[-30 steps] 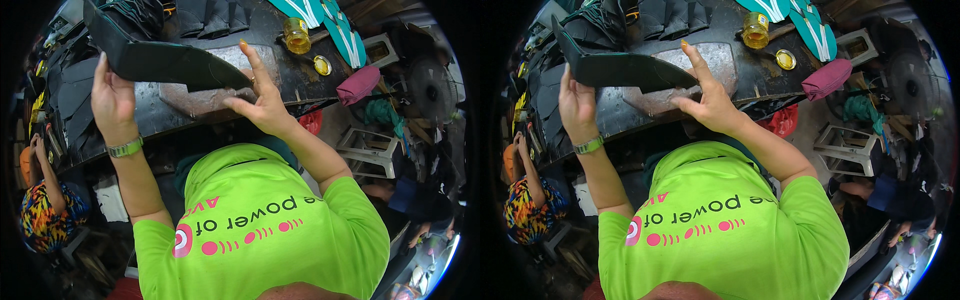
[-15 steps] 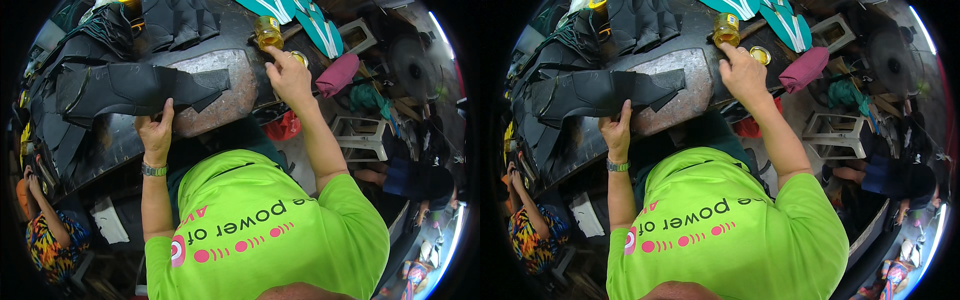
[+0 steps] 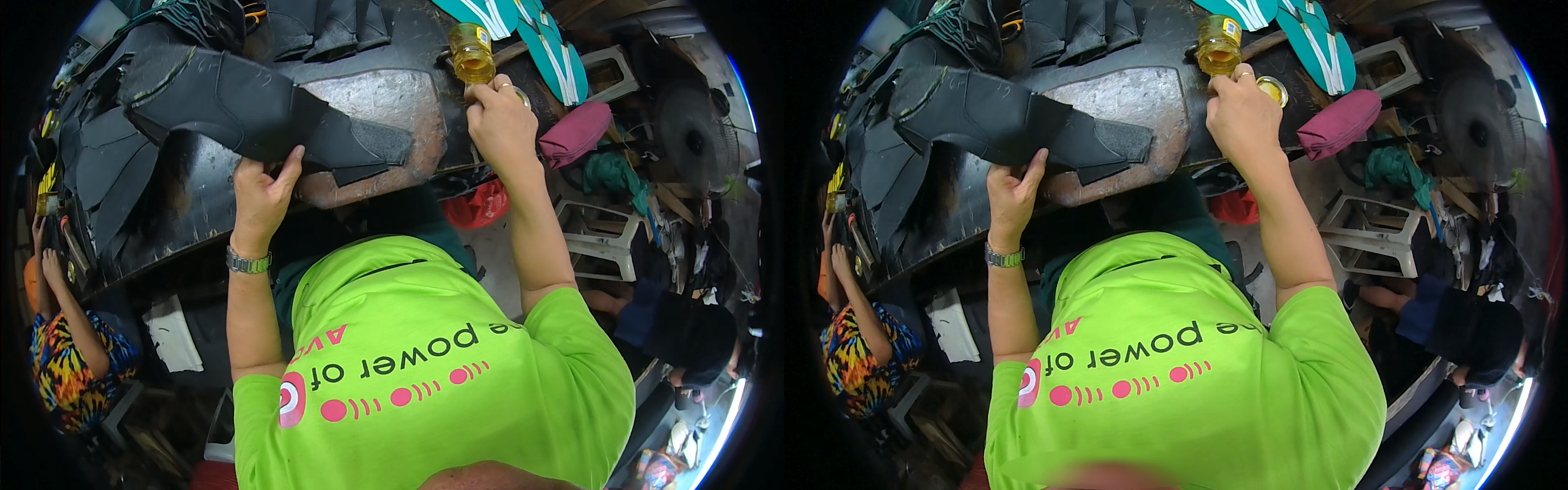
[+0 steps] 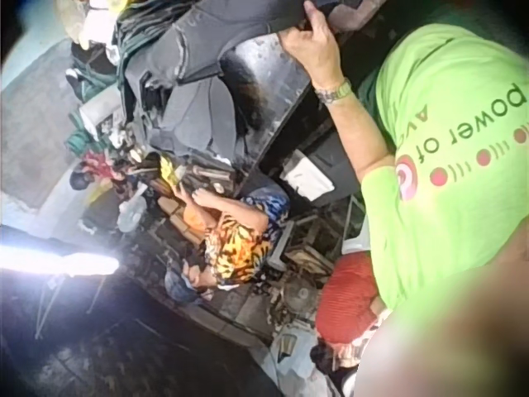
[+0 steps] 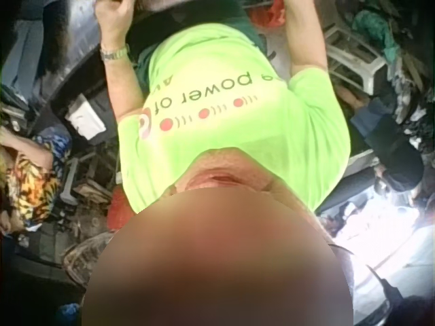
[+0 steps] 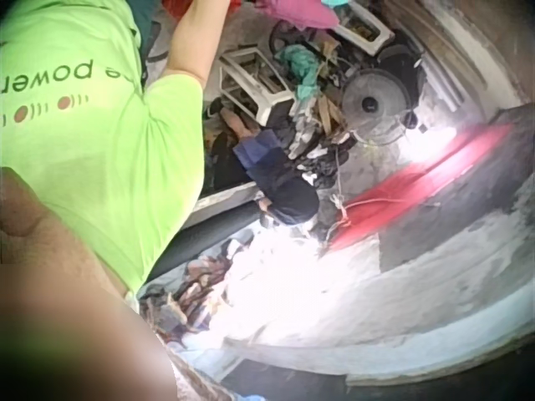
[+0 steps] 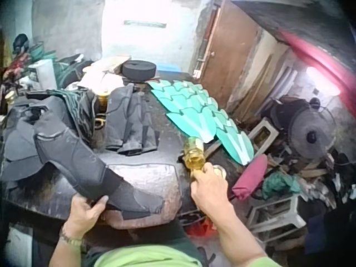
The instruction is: The person repeatedly applies a yellow adhesive from a jar to the edges of black shoe parts using a small stick. They handle multiple shoe parts one at a time, coating seams and edges, then place them back on the workbench.
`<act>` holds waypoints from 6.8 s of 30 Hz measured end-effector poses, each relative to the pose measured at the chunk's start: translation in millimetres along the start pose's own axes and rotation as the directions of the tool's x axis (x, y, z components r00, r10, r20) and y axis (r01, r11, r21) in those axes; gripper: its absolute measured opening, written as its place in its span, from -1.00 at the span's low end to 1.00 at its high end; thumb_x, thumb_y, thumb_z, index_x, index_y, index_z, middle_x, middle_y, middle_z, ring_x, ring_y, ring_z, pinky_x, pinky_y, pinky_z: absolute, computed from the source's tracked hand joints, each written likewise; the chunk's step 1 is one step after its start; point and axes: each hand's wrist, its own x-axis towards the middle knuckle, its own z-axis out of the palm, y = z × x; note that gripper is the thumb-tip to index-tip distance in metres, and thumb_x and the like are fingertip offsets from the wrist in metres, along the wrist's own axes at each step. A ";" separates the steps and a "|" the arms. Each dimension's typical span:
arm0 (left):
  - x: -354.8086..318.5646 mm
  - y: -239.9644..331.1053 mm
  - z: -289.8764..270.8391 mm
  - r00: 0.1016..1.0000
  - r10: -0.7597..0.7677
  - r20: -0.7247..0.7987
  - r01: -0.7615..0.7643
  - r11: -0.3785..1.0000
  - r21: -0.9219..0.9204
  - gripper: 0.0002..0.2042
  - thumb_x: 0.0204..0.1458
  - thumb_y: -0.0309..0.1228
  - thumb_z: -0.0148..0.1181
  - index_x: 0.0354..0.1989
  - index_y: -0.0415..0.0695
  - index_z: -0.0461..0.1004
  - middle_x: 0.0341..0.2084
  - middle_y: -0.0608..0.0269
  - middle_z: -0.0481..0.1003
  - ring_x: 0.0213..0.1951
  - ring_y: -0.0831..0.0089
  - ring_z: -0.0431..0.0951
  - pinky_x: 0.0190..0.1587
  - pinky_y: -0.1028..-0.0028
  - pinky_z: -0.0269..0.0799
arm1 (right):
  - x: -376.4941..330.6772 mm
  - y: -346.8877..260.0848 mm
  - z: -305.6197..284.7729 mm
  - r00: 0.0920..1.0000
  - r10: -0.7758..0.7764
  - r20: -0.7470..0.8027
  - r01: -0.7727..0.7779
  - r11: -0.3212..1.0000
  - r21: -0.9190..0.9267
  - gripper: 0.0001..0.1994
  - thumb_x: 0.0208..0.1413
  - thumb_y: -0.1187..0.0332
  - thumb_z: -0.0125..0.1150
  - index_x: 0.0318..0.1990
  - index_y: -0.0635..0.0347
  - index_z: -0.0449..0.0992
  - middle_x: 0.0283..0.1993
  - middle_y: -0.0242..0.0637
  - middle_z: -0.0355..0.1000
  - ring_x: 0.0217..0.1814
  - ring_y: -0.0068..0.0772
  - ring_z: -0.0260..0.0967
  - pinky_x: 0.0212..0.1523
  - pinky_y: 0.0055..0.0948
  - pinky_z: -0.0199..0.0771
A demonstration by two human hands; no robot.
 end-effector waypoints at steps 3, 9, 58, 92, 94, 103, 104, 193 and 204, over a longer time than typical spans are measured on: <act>12.5 5.8 3.7 0.996 0.083 0.042 -0.087 0.990 0.109 -0.80 0.04 -0.50 0.36 -0.18 -0.29 0.57 -0.39 0.05 0.62 -0.43 0.19 0.58 -0.32 0.36 0.45 | -17.5 -15.3 -11.5 0.995 -0.072 0.075 0.030 0.886 0.463 -0.82 0.05 0.48 0.15 -0.27 0.18 0.67 -0.16 -0.23 0.43 -0.27 -0.20 0.49 -0.27 -0.27 0.48; 33.8 18.6 29.6 0.986 0.094 0.134 -0.112 0.986 0.128 -0.55 0.03 -0.43 0.37 0.08 -0.31 0.41 -0.16 -0.17 0.58 -0.21 -0.07 0.62 -0.13 0.20 0.52 | -29.2 -54.9 26.5 0.987 -0.147 -0.059 0.133 0.567 0.813 -0.64 0.08 0.61 0.17 0.05 0.19 0.61 0.03 -0.22 0.35 0.12 -0.30 0.34 0.15 -0.42 0.34; 31.2 6.9 57.5 0.998 0.043 -0.042 -0.027 0.945 0.326 -0.49 -0.05 -0.24 0.45 -0.02 -0.30 0.43 -0.28 -0.13 0.60 -0.25 -0.13 0.59 -0.15 0.12 0.51 | -50.0 4.6 39.1 0.811 -0.556 -0.182 0.557 0.637 0.534 -0.65 -0.06 0.32 0.49 -0.04 -0.13 0.71 0.25 -0.20 0.34 0.45 0.07 0.12 0.41 -0.01 0.16; 50.4 53.9 4.8 0.861 0.168 0.480 -0.442 0.716 0.541 -0.50 -0.23 -0.26 0.55 -0.05 -0.01 0.52 0.09 0.19 0.44 0.15 0.11 0.43 0.27 0.13 0.23 | 1.3 12.5 7.4 0.991 0.036 0.129 -0.034 0.999 -0.014 -0.43 0.12 0.28 0.20 0.32 0.14 0.30 -0.44 -0.04 0.56 -0.39 0.05 0.56 -0.32 -0.05 0.53; 48.4 47.3 6.4 0.866 0.136 0.480 -0.413 0.735 0.537 -0.50 -0.23 -0.25 0.55 -0.06 -0.01 0.52 0.08 0.19 0.44 0.15 0.10 0.42 0.26 0.13 0.24 | 8.0 11.2 8.1 0.988 0.038 0.148 -0.028 0.997 -0.068 -0.45 0.12 0.30 0.18 0.29 0.16 0.29 -0.44 0.02 0.57 -0.39 0.08 0.57 -0.31 -0.02 0.55; 24.0 49.4 4.3 0.925 0.110 0.365 -0.329 0.712 0.621 -0.53 -0.17 -0.19 0.51 -0.03 0.04 0.56 0.03 0.15 0.44 0.14 0.12 0.42 0.25 0.15 0.20 | -11.9 9.4 -4.6 0.995 -0.096 0.020 0.097 0.994 -0.044 -0.78 0.05 0.39 0.19 -0.12 0.15 0.55 -0.20 -0.12 0.49 -0.27 0.00 0.55 -0.30 -0.09 0.56; 21.8 49.3 5.2 0.928 0.115 0.354 -0.328 0.704 0.630 -0.53 -0.16 -0.19 0.50 -0.01 0.05 0.56 0.04 0.14 0.43 0.14 0.12 0.42 0.25 0.14 0.20 | -18.0 6.5 -7.6 0.992 -0.121 -0.022 0.122 0.989 0.085 -0.81 0.04 0.41 0.19 -0.18 0.14 0.57 -0.20 -0.14 0.47 -0.27 -0.01 0.54 -0.29 -0.12 0.55; 137.1 89.4 -49.5 0.787 -0.328 0.522 0.587 0.657 -0.473 -0.59 -0.06 -0.46 0.45 -0.02 -0.29 0.51 -0.23 0.17 0.62 -0.29 0.45 0.66 -0.14 0.49 0.61 | -0.8 -94.8 -0.1 0.694 -0.243 -0.677 0.656 0.601 0.457 -0.36 -0.09 0.67 0.33 0.25 0.09 0.51 0.07 -0.11 0.39 -0.12 -0.27 0.43 -0.05 -0.36 0.48; 149.6 87.7 -13.0 0.893 -0.312 0.326 0.433 0.388 -0.814 -0.76 0.27 -0.34 0.17 -0.06 -0.27 0.54 -0.17 0.13 0.64 -0.16 0.33 0.68 -0.03 0.34 0.61 | 2.1 -107.2 -46.5 0.899 -0.284 -0.334 0.426 0.383 0.820 -0.11 0.07 0.68 0.12 0.55 0.06 -0.13 0.53 -0.11 0.09 0.15 -0.28 0.42 0.21 -0.33 0.43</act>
